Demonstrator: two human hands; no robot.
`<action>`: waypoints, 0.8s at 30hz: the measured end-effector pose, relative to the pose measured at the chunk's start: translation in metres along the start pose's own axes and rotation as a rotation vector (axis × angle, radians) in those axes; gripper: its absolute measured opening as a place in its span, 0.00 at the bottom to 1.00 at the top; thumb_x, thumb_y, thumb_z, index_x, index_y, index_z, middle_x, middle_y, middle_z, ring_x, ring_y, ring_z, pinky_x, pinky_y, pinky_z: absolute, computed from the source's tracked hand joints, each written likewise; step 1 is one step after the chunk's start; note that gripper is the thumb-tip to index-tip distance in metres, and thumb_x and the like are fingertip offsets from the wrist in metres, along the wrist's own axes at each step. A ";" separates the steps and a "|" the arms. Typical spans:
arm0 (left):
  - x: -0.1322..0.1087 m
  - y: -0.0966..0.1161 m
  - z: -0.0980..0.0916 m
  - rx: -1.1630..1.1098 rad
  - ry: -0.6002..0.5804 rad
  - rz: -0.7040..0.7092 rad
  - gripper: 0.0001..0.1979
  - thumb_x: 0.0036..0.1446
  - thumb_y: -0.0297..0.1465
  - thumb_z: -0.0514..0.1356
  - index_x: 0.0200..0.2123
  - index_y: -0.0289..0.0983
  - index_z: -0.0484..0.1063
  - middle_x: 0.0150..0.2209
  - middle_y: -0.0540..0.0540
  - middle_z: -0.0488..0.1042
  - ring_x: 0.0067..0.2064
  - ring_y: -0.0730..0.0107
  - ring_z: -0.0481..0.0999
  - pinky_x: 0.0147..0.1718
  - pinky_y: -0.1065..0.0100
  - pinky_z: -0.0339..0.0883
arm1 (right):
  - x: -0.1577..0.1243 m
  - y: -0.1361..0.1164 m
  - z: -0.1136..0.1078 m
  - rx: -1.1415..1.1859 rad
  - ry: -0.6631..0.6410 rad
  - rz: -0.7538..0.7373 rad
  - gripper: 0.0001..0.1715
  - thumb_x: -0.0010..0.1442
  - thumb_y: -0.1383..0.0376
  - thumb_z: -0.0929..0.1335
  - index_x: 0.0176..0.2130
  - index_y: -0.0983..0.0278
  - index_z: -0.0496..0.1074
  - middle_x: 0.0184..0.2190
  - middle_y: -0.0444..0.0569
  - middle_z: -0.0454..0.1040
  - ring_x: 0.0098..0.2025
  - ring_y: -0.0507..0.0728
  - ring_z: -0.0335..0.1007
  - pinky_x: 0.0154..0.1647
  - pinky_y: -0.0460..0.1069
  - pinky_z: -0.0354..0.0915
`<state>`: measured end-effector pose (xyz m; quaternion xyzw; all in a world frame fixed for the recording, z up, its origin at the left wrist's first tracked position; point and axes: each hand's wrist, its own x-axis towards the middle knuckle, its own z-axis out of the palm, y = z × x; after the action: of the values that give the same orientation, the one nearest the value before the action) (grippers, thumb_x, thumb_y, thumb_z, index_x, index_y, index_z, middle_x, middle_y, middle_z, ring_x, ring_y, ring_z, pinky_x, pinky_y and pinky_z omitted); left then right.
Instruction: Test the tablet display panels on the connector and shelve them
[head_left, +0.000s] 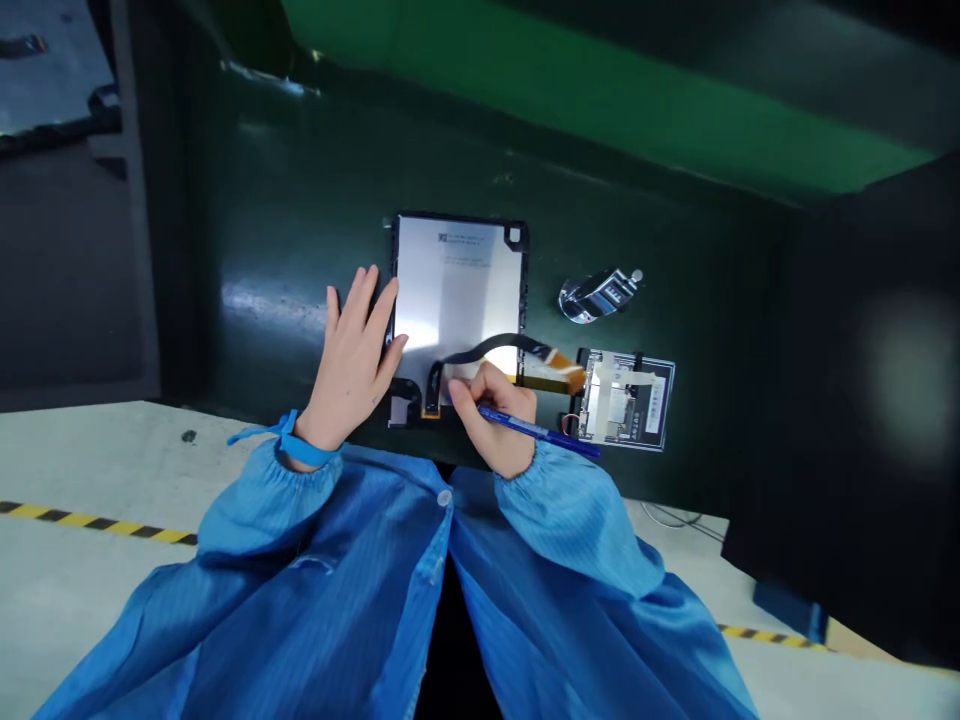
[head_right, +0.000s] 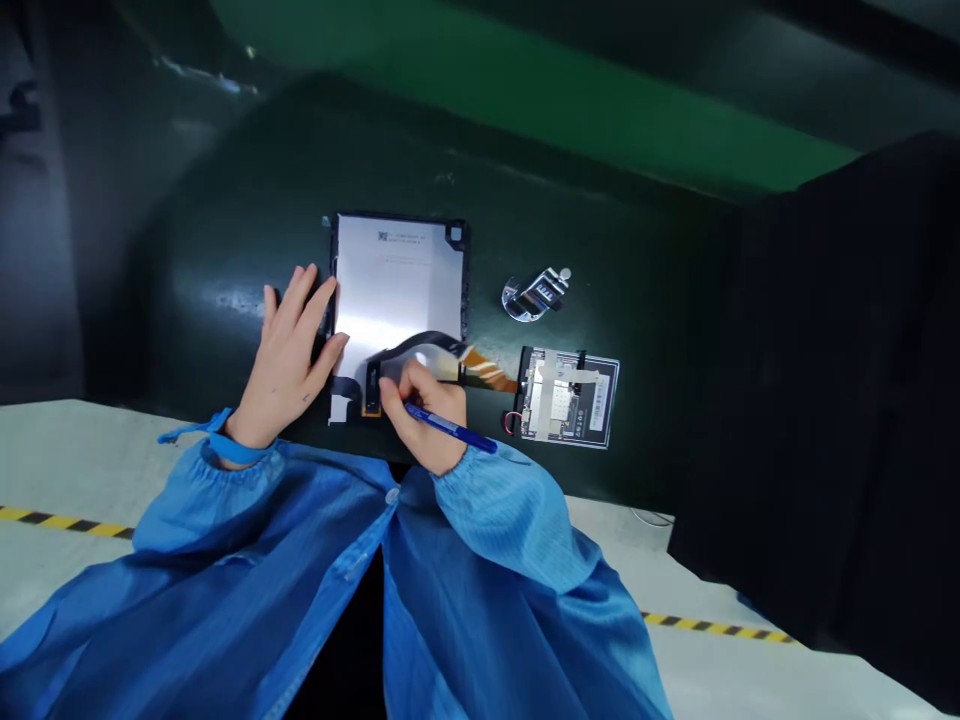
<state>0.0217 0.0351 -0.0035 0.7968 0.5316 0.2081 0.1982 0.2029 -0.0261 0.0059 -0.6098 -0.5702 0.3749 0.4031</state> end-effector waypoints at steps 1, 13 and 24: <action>0.000 0.000 0.000 -0.005 0.000 0.001 0.30 0.69 0.43 0.46 0.69 0.38 0.53 0.72 0.33 0.52 0.74 0.48 0.46 0.69 0.38 0.36 | 0.000 0.001 0.001 -0.040 0.010 -0.032 0.22 0.63 0.59 0.67 0.23 0.59 0.53 0.15 0.37 0.54 0.17 0.48 0.51 0.21 0.46 0.54; 0.000 -0.001 -0.001 -0.022 -0.017 0.005 0.31 0.70 0.45 0.44 0.69 0.35 0.53 0.72 0.30 0.51 0.73 0.47 0.46 0.69 0.39 0.35 | -0.004 0.004 0.002 -0.131 0.050 -0.115 0.22 0.62 0.66 0.67 0.22 0.60 0.53 0.16 0.38 0.56 0.17 0.49 0.53 0.22 0.47 0.56; -0.004 -0.005 -0.012 -0.264 0.247 -0.060 0.25 0.70 0.43 0.47 0.65 0.40 0.60 0.67 0.38 0.63 0.69 0.58 0.60 0.67 0.55 0.53 | -0.015 0.003 0.004 -0.458 -0.374 -0.677 0.30 0.67 0.55 0.68 0.63 0.66 0.66 0.62 0.58 0.69 0.66 0.63 0.64 0.72 0.64 0.54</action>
<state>0.0104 0.0338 0.0034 0.7160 0.5436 0.3661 0.2403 0.1998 -0.0405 0.0013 -0.3841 -0.8690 0.1896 0.2478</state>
